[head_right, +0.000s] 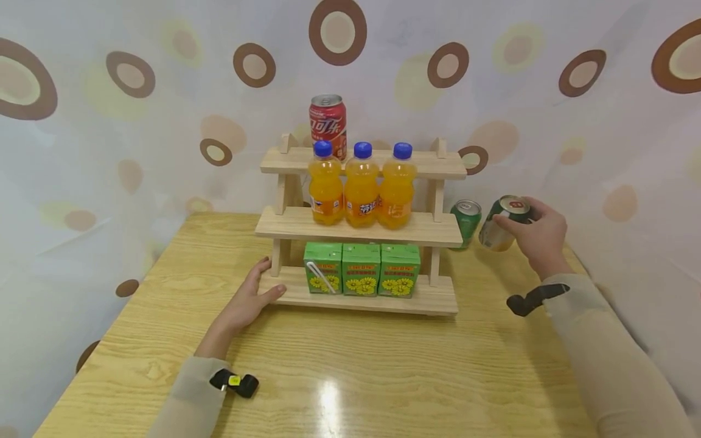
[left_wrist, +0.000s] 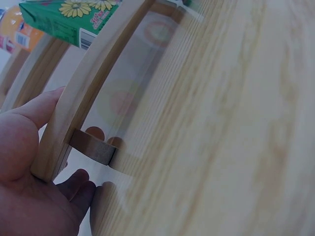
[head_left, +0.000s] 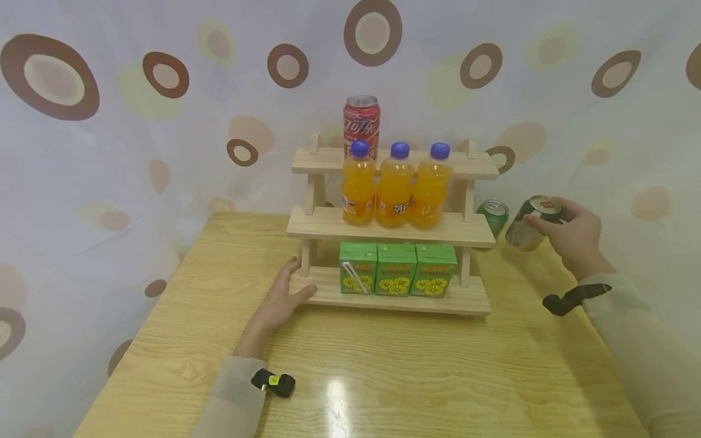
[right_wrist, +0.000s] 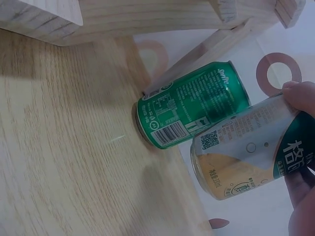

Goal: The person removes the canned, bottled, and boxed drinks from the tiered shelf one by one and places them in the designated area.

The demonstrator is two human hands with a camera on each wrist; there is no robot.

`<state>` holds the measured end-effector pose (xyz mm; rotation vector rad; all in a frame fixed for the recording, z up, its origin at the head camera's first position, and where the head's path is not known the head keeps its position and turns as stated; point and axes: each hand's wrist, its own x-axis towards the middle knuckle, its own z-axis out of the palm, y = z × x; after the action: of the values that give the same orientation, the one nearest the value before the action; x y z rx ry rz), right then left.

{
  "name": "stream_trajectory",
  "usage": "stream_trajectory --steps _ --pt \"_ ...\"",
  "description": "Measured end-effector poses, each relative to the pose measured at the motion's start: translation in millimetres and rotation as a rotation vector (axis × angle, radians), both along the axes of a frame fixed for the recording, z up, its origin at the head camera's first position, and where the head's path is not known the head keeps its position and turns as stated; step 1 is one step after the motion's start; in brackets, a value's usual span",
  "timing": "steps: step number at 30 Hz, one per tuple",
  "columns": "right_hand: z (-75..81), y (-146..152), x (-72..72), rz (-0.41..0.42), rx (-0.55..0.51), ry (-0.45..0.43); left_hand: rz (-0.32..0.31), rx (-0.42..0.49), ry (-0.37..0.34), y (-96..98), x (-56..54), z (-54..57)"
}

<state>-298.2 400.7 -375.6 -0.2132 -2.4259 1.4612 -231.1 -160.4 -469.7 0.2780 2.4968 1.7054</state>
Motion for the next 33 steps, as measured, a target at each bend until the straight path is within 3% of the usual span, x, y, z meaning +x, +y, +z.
stream_trajectory --steps 15,25,33 --pt "-28.5 6.7 -15.8 -0.058 0.059 -0.002 -0.014 -0.014 0.012 -1.6 -2.9 -3.4" --pt "-35.2 2.5 -25.2 -0.062 0.001 0.017 -0.003 -0.014 0.009 -1.6 -2.3 -2.1" --pt "-50.3 2.1 -33.5 -0.1 0.014 0.011 -0.006 0.009 0.015 -1.1 -1.1 -1.7"
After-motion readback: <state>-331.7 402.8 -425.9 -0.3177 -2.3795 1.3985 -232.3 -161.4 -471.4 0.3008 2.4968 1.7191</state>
